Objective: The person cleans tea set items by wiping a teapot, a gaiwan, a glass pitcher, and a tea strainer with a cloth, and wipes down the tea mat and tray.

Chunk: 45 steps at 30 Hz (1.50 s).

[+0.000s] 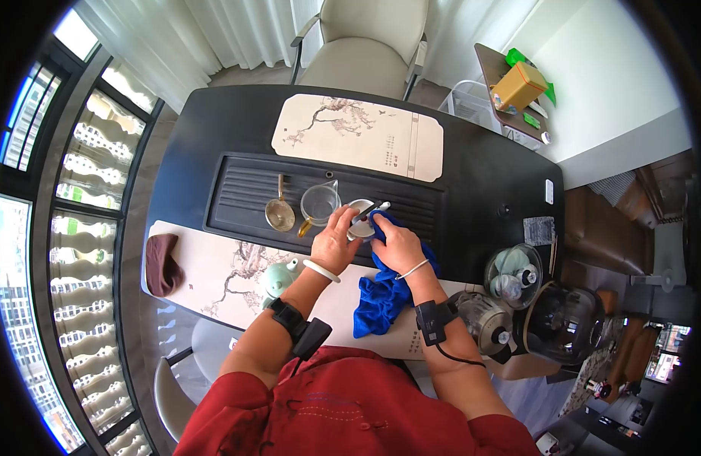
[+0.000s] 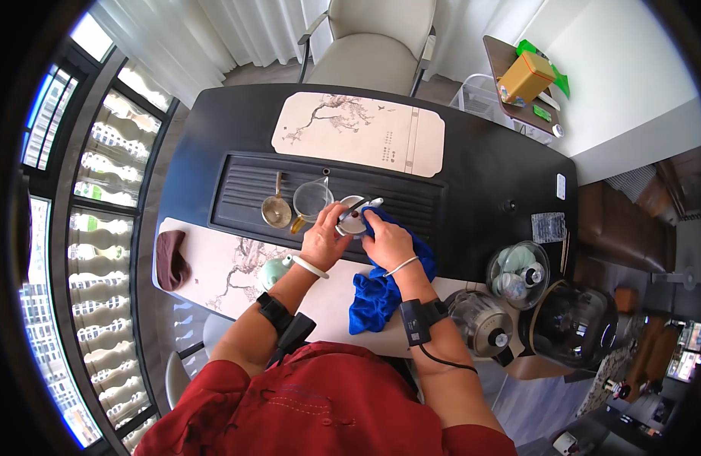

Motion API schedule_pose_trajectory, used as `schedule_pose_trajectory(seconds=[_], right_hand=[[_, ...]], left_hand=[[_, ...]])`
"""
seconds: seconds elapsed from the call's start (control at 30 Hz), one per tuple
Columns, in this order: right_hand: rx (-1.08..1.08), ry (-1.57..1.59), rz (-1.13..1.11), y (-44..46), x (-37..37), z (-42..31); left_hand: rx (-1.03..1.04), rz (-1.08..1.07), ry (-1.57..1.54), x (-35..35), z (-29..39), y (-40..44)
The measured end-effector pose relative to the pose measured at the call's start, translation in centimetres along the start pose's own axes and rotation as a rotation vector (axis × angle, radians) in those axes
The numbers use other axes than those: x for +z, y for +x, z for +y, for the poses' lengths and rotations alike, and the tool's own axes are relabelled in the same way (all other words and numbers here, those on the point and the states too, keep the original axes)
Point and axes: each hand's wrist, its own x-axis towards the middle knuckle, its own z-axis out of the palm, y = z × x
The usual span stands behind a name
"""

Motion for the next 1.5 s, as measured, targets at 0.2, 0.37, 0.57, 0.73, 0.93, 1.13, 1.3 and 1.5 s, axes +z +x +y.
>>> schedule_pose_trajectory(seconds=[0.2, 0.37, 0.57, 0.73, 0.93, 1.13, 1.3, 1.5], right_hand=[[-0.004, -0.246, -0.143, 0.4, 1.1, -0.1], [0.013, -0.230, -0.166, 0.6, 0.7, -0.3], [0.000, 0.048, 0.042, -0.5, 1.0, 0.1], [-0.094, 0.173, 0.044, -0.5, 1.1, -0.3], [0.110, 0.129, 0.223, -0.6, 0.0, 1.0], [0.271, 0.388, 0.169, -1.0, 0.1, 2.7], [0.031, 0.136, 0.231, 0.1, 0.8, 0.1], [0.071, -0.298, 0.015, 2.5, 2.0, -0.9]], left_hand=[[-0.081, -0.021, -0.046, 0.1, -0.3, 0.1], [-0.031, -0.003, 0.011, 0.5, -1.0, -0.1], [0.041, -0.001, 0.092, -0.2, -0.6, -0.1], [0.087, -0.007, 0.135, 0.0, -1.1, 0.0], [0.188, -0.018, 0.155, -0.5, -1.5, 0.1], [0.199, -0.058, 0.189, -0.8, -1.3, 0.1], [0.221, -0.010, 0.154, -0.8, -1.4, 0.1], [0.193, 0.007, 0.156, -0.3, -1.7, -0.2]])
